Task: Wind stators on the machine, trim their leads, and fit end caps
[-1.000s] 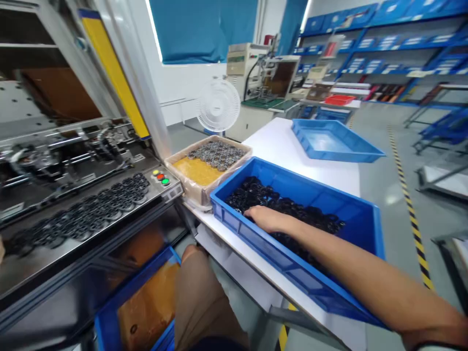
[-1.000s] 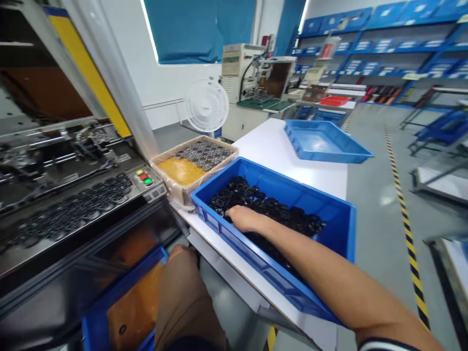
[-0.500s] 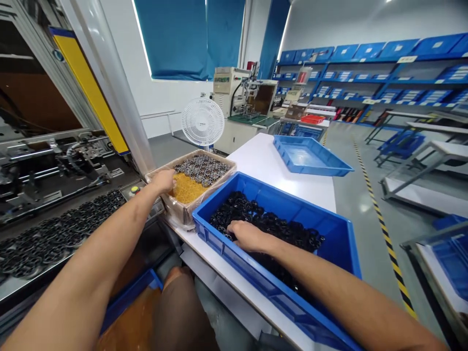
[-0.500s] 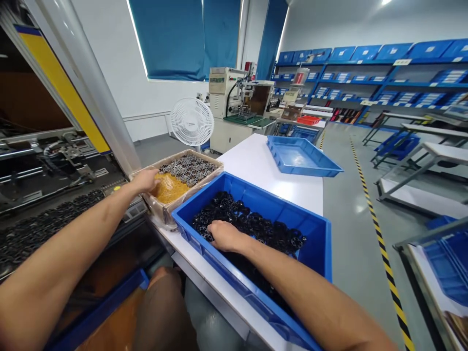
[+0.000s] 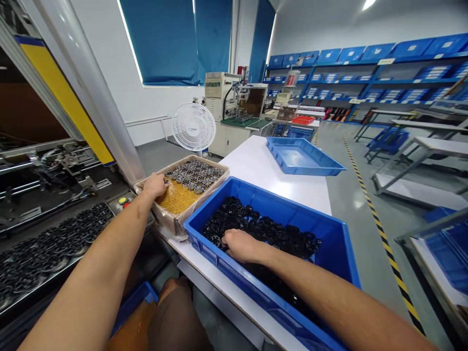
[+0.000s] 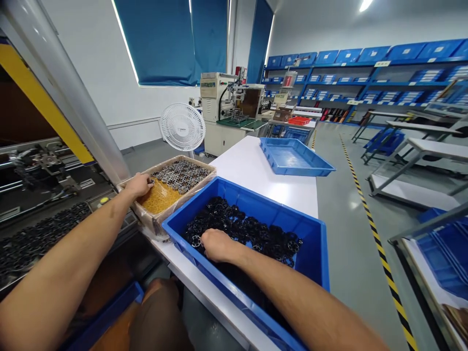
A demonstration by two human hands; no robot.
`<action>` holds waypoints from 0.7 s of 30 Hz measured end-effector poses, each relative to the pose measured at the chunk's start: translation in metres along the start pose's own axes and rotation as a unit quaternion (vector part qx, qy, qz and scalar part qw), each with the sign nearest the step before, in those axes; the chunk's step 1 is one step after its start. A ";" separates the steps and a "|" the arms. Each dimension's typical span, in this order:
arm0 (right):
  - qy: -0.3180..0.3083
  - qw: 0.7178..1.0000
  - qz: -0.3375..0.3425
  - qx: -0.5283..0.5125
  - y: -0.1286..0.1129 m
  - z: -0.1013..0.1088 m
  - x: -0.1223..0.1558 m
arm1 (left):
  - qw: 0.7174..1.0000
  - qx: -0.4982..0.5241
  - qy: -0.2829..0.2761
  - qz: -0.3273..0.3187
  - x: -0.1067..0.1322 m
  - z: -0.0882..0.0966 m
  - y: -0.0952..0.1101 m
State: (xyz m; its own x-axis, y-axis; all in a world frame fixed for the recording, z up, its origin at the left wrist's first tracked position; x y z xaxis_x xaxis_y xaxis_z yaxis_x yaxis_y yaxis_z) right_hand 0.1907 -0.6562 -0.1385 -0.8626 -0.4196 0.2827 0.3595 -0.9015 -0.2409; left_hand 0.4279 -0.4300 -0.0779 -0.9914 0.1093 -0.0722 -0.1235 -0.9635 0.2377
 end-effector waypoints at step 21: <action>0.400 0.853 0.254 -0.217 -0.096 0.093 0.099 | 0.720 0.686 -0.039 -0.091 0.308 0.016 0.058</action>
State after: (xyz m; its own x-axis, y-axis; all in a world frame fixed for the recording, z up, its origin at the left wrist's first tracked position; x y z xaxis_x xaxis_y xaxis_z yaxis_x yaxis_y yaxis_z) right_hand 0.1041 -0.6209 -0.0013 -0.6640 -0.3808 -0.6435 0.7434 -0.4285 -0.5135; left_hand 0.1146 -0.4486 -0.0704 -0.9459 0.2687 -0.1820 -0.1259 0.2129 0.9689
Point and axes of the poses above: each hand's wrist, its own x-axis away from the middle knuckle, its own z-axis out of the back of the hand, y = z × x, the point moved 8 cm from there along -x, towards the middle knuckle, and after that the axes turned 3 degrees about -x, right-handed, at the moved point
